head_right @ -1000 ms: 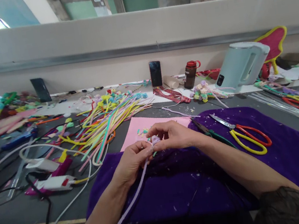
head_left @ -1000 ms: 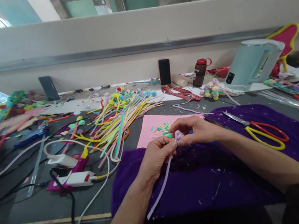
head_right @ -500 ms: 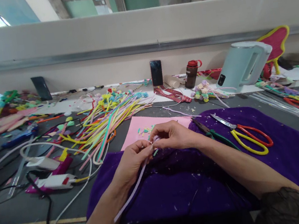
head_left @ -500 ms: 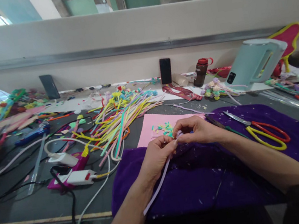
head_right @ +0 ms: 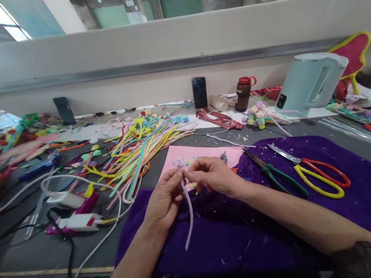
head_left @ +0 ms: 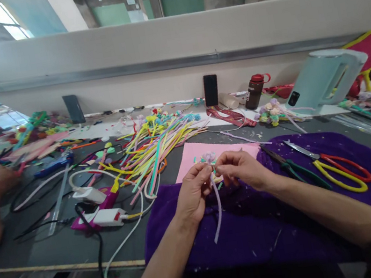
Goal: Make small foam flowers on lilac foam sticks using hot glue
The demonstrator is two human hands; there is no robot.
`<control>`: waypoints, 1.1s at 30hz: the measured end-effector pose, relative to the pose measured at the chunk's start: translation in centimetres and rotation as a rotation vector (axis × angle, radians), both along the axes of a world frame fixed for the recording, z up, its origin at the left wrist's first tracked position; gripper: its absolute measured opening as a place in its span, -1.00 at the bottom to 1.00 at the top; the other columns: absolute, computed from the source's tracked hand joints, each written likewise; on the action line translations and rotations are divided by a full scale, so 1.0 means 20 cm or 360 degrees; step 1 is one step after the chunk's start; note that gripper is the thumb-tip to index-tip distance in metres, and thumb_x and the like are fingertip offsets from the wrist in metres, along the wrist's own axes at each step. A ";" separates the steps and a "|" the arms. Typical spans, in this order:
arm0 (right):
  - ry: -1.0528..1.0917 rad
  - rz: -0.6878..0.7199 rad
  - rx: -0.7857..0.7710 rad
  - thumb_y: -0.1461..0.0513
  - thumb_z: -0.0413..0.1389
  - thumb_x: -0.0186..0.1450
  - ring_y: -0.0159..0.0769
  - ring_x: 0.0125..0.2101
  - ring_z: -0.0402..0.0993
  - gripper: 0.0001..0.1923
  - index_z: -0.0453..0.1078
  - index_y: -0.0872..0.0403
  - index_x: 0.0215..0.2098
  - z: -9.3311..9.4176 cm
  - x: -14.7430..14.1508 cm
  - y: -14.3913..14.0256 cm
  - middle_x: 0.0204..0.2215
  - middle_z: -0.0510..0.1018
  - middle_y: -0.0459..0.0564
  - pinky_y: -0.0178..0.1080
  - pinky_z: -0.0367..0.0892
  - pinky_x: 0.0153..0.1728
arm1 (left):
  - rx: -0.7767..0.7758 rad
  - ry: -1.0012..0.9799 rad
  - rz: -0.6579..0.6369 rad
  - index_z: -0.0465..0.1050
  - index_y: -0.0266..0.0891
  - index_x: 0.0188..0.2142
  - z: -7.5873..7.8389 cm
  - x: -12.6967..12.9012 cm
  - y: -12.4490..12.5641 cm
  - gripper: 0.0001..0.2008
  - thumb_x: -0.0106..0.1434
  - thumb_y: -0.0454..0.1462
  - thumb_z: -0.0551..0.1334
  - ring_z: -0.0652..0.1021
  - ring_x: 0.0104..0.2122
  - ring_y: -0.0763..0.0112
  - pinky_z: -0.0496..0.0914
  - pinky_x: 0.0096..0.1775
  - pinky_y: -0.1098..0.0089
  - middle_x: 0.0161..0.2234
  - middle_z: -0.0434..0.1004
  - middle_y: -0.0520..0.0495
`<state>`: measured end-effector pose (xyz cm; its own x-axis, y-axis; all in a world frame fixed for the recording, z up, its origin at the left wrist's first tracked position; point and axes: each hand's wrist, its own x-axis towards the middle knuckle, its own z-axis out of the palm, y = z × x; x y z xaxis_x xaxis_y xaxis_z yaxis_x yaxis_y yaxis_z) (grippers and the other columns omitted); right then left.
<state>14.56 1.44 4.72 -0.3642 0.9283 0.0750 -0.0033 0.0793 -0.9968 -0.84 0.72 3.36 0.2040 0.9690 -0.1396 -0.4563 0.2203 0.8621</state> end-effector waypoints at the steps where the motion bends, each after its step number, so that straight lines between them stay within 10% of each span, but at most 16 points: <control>1: 0.0021 0.0022 -0.0041 0.13 0.15 0.12 -0.50 -0.67 0.32 -0.78 0.32 0.12 -0.38 -0.02 -0.02 -0.01 -0.60 0.40 -0.16 -0.47 0.12 -0.74 | 0.0021 0.0003 0.0029 0.37 -0.28 -0.46 -0.01 0.01 0.00 -0.78 -0.04 -0.21 0.35 0.22 -0.68 0.70 0.01 -0.69 0.60 -0.58 0.32 0.13; 33: 0.0423 0.0498 -0.0701 0.28 0.08 0.07 -0.62 -0.84 0.02 -0.91 0.25 0.16 -0.49 -0.04 0.00 0.03 -0.74 0.26 -0.22 -0.50 -0.10 -0.83 | 0.0119 0.0032 -0.0130 0.44 -0.34 -0.46 -0.02 -0.02 0.00 -0.84 0.02 -0.26 0.32 0.20 -0.67 0.70 0.01 -0.67 0.61 -0.63 0.23 0.10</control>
